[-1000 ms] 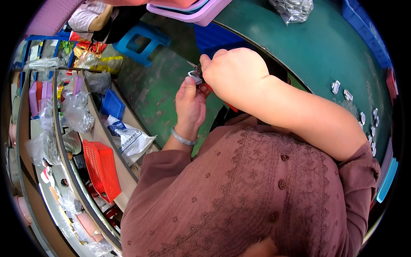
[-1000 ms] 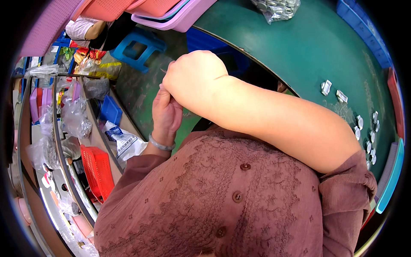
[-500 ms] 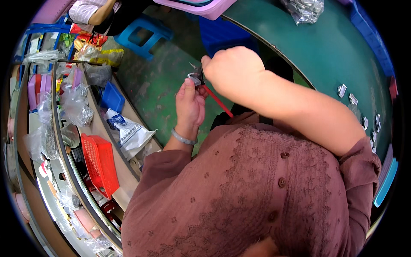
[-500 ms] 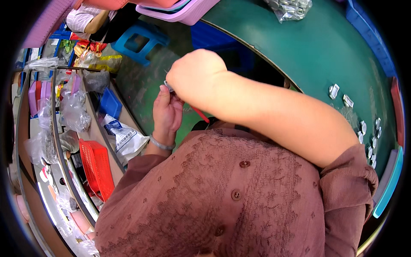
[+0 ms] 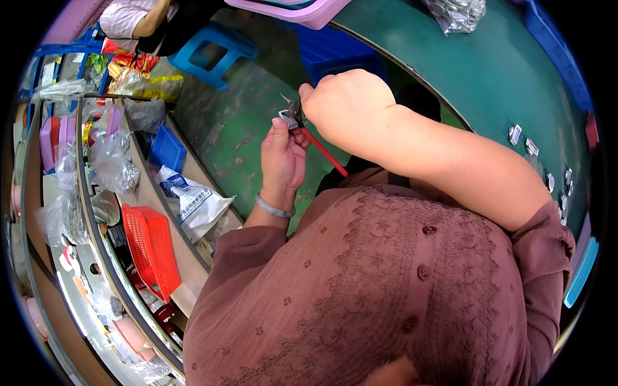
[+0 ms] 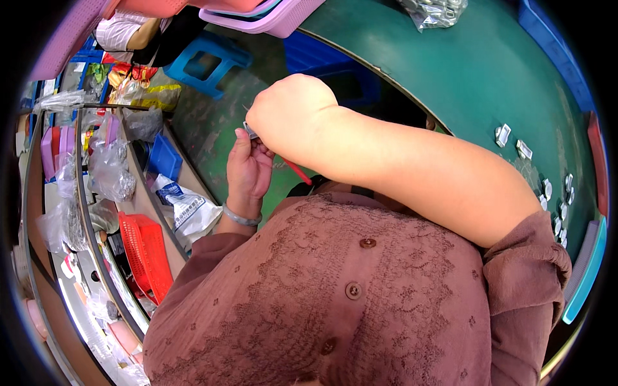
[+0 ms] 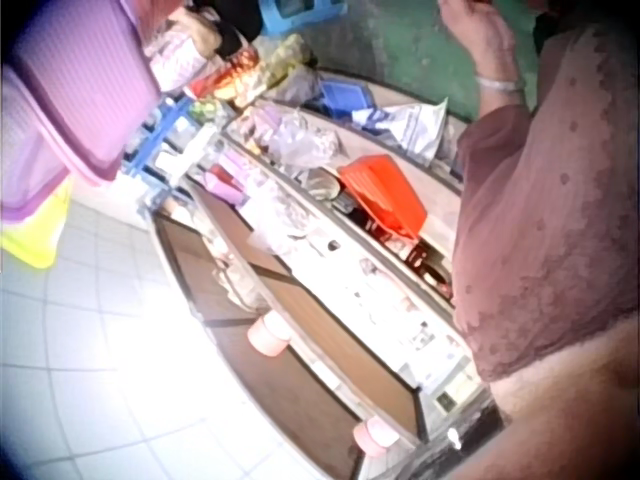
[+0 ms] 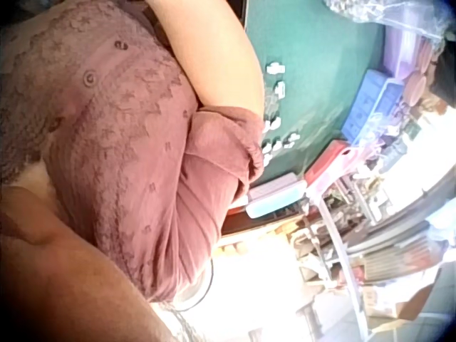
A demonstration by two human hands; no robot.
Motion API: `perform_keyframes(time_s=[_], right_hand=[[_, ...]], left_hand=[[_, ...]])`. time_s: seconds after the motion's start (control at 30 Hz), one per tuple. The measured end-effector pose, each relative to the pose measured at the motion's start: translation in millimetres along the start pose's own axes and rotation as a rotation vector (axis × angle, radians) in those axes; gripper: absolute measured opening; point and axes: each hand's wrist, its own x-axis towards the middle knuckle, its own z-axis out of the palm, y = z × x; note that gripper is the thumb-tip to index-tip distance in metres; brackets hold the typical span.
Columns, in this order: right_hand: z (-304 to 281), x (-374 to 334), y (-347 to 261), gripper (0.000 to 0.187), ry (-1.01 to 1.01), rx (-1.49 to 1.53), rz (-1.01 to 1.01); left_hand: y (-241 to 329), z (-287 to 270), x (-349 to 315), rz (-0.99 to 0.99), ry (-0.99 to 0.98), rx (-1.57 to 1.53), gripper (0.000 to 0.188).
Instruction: The person uses pliers to crimp metal buckles onto red straps. They then pick up small white plastic components from the table and attach them to the buckles by hand, assembling the parts into finished units.
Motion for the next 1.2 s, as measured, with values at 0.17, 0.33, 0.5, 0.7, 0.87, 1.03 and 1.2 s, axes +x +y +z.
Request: perform_keyframes(time_s=[0.17, 0.33, 0.5, 0.7, 0.87, 1.03, 1.2], right_hand=[[-3.4, -5.7, -5.7, 0.018, 0.005, 0.039, 0.003], [-2.0, -4.6, 0.2, 0.018, -0.020, 0.041, 0.016], [-2.6, -3.0, 2.1, 0.018, 0.034, 0.046, 0.004], [1.8, -4.7, 1.1, 0.017, 0.040, 0.064, 0.016], [-0.8, -5.9, 1.3, 0.016, -0.003, 0.067, 0.015], [0.8, -3.8, 5.9, 0.017, 0.012, 0.092, 0.023], [-4.4, -6.3, 2.1, 0.017, -0.088, 0.106, 0.040]], left_hand=[[-0.4, 9.1, -4.5, 0.006, 0.036, 0.017, 0.040], [0.1, 18.4, -2.8, 0.031, 0.108, 0.064, 0.039], [4.1, 28.1, -3.3, 0.060, 0.153, 0.106, 0.028], [-1.5, 5.0, -3.7, 0.036, 0.022, 0.087, 0.037], [-1.7, 12.3, -5.2, 0.034, 0.073, 0.085, 0.038], [2.5, 29.1, -4.9, 0.029, 0.157, 0.051, 0.029], [4.7, 28.7, -11.2, -0.007, 0.151, 0.089, 0.030]])
